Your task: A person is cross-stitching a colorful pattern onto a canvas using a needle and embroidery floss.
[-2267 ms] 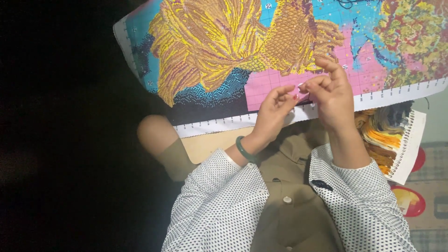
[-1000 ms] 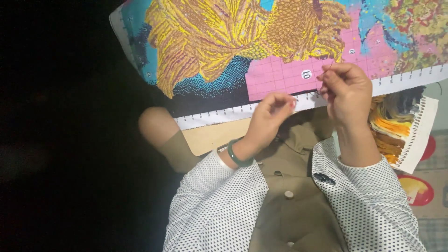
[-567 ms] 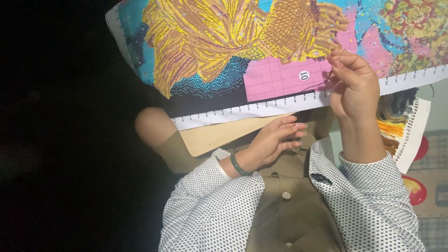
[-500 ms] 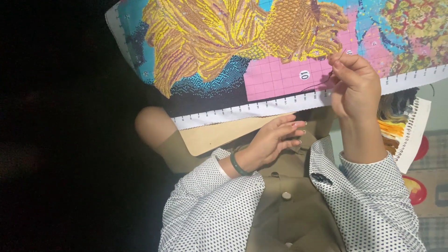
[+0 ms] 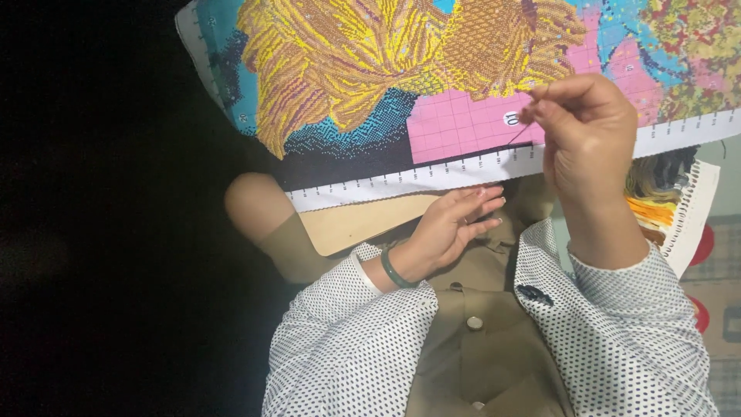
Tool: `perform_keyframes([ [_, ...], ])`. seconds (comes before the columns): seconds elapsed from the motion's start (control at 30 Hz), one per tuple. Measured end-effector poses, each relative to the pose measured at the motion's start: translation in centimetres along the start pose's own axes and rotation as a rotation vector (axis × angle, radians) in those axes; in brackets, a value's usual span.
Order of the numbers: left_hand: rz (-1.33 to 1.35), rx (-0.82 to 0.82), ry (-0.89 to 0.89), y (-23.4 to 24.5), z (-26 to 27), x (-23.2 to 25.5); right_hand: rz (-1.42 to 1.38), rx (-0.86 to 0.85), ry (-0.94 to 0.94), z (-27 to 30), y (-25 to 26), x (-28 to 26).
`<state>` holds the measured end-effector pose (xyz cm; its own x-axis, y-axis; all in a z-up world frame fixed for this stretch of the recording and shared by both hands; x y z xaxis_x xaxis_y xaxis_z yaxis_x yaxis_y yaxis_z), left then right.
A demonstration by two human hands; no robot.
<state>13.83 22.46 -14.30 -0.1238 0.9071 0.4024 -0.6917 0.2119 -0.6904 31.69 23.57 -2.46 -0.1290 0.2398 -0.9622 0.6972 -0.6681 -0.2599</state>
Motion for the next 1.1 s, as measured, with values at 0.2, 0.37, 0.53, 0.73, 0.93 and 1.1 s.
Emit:
perform_keyframes([
  [0.2,0.239,-0.01,-0.067,0.5,-3.4,0.6,0.142,-0.058,0.023,4.7,0.7,-2.9],
  [0.37,0.396,-0.064,-0.125,-0.9,-6.0,1.5,-0.076,0.003,-0.132,9.0,2.2,-0.5],
  [0.53,0.366,-0.071,-0.224,1.5,-9.8,0.0,-0.299,0.145,-0.265,10.7,5.8,7.1],
  [0.73,0.158,0.065,-0.247,-1.3,-9.1,3.1,-0.316,0.105,-0.408,9.1,5.6,10.0],
  [0.93,0.005,0.116,-0.26,-1.0,-8.9,3.6,-0.179,0.16,-0.331,7.5,5.6,8.8],
  [1.1,-0.107,0.134,-0.267,-1.4,-7.7,4.2,-0.098,0.151,-0.306,6.3,5.7,8.7],
])
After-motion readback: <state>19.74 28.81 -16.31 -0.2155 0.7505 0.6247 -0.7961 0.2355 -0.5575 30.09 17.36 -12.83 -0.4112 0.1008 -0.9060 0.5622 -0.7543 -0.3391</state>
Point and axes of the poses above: each hand's wrist, its own z-axis away from the middle knuckle, its own y-axis out of the back of the hand, x = y × z, the point moved 9 cm from there along -z, towards the middle knuckle, and after that the axes turned 1 degree about x, right-handed, at the moved point
